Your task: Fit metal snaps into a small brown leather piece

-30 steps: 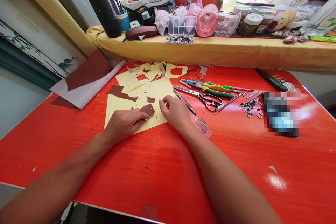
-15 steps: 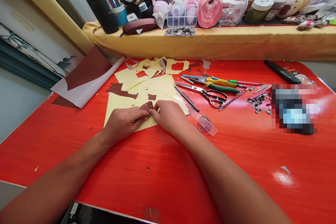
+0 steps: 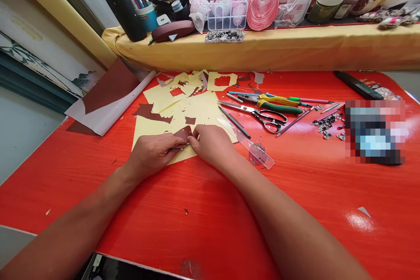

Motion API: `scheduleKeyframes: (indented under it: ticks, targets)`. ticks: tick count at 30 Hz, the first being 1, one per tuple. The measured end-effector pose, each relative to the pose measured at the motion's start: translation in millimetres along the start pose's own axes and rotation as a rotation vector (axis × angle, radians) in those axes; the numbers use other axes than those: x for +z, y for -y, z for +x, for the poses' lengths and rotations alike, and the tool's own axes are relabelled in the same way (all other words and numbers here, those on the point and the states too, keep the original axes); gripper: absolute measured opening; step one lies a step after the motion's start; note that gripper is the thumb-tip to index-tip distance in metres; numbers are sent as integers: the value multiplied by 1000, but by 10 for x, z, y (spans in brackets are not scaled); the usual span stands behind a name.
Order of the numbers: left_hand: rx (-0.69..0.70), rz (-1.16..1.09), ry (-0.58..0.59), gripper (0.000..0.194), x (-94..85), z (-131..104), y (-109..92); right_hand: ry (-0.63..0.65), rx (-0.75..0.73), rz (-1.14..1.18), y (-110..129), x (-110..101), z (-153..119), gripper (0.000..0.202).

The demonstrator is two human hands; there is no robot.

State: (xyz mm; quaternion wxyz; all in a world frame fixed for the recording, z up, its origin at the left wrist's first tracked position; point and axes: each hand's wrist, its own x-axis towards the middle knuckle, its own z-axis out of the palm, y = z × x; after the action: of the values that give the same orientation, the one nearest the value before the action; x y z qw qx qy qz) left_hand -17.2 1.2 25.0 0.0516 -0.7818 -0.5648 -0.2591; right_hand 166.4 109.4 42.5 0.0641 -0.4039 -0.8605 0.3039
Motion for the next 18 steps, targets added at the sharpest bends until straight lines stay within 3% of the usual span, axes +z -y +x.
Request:
scheduleKeyframes:
  ticks: [18]
  targets:
    - [-20, -15, -10, 15, 63, -17, -26, 0, -30, 1, -12, 17, 7, 16]
